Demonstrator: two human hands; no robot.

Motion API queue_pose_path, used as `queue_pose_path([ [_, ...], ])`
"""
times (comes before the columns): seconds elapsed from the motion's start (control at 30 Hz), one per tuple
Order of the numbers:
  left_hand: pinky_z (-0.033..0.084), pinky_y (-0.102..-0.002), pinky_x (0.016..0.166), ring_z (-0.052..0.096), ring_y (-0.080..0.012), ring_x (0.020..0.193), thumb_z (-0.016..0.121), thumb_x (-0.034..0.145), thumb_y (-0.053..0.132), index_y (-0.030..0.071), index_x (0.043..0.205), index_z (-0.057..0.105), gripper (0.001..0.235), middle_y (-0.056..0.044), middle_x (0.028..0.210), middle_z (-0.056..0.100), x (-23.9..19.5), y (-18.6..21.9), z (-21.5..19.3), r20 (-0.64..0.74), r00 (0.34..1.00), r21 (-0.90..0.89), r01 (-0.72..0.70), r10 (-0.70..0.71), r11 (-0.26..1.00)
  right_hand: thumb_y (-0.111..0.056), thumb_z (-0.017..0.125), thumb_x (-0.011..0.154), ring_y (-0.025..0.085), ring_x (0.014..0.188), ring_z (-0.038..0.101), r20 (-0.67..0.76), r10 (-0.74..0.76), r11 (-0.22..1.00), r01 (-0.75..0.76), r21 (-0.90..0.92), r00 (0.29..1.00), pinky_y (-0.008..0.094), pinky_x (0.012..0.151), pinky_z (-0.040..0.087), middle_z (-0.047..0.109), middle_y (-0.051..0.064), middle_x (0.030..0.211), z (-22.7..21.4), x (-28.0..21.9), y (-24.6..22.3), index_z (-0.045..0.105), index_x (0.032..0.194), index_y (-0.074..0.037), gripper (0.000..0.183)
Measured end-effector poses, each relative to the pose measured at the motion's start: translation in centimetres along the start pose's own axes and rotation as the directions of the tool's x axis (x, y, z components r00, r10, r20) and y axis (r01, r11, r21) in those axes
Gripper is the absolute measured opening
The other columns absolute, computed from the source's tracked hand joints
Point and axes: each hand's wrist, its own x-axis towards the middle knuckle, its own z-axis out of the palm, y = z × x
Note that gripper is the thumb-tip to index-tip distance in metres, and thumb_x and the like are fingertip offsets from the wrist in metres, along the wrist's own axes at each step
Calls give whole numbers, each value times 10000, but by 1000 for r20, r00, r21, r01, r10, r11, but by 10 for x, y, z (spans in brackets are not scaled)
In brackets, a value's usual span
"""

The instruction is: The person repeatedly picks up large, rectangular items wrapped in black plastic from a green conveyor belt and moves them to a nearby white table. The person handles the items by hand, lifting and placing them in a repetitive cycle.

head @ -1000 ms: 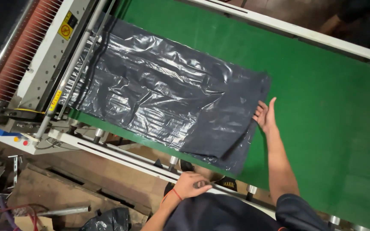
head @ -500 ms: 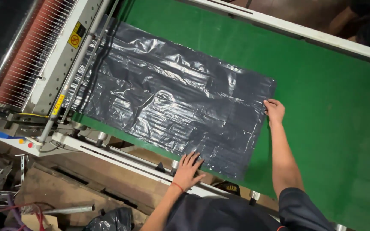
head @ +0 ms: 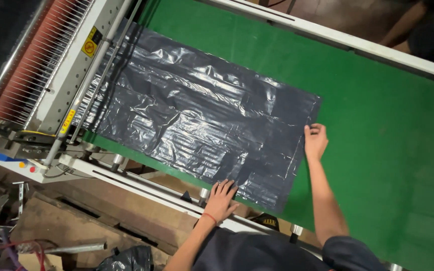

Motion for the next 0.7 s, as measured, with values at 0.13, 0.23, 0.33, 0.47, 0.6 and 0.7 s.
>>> queue_pose_path([
  [0.13, 239, -541, 1197, 321, -299, 1488, 679, 914, 468, 174, 1450, 497, 637, -90, 1549, 409, -1, -2, 6, 0, 999, -25, 39, -39, 999, -205, 744, 1017, 303, 769, 708, 42, -46, 996, 42, 80, 998, 436, 714, 540, 738, 142, 932, -3, -49, 4, 614, 1209, -78, 265],
  [0.23, 274, -522, 1179, 355, -283, 1472, 656, 939, 427, 177, 1432, 518, 569, -70, 1518, 444, -5, 6, -10, -7, 999, -81, 32, -32, 996, -184, 734, 1027, 233, 696, 659, 107, 12, 972, -37, 234, 994, 366, 683, 535, 718, 153, 941, -7, -79, 13, 599, 1253, -27, 307],
  [0.33, 350, -485, 1123, 430, -264, 1419, 629, 977, 394, 184, 1410, 549, 488, -52, 1441, 511, -10, 10, -20, -57, 998, -150, -12, 4, 989, -220, 733, 1023, 151, 658, 640, 178, 72, 941, -126, 313, 981, 269, 578, 515, 709, 92, 935, -11, -93, 16, 598, 1260, -67, 313],
  [0.47, 437, -423, 1035, 528, -240, 1335, 621, 994, 351, 180, 1358, 603, 403, -32, 1339, 593, -16, 15, -25, -131, 990, -205, -74, 48, 976, -267, 677, 1046, 109, 675, 646, 317, 162, 866, -289, 409, 935, 187, 520, 494, 695, 86, 934, -16, -93, 10, 579, 1261, -43, 326],
  [0.6, 432, -474, 1047, 573, -328, 1229, 481, 1079, 320, 44, 1321, 629, 396, -150, 1306, 648, -25, 35, -63, -181, 978, -344, -159, 101, 925, -363, 613, 1023, 118, 809, 674, 538, 289, 776, -523, 353, 792, 206, 663, 540, 705, 77, 1033, -33, -77, -20, 575, 1306, -77, 403],
  [0.7, 468, -466, 1029, 616, -329, 1170, 525, 1067, 294, 44, 1309, 641, 367, -145, 1244, 684, -30, 46, -73, -201, 971, -386, -200, 129, 900, -470, 480, 1038, 219, 1024, 684, 615, 289, 763, -564, 314, 733, 302, 887, 579, 686, 153, 1222, -36, -65, -36, 531, 1395, -27, 571],
])
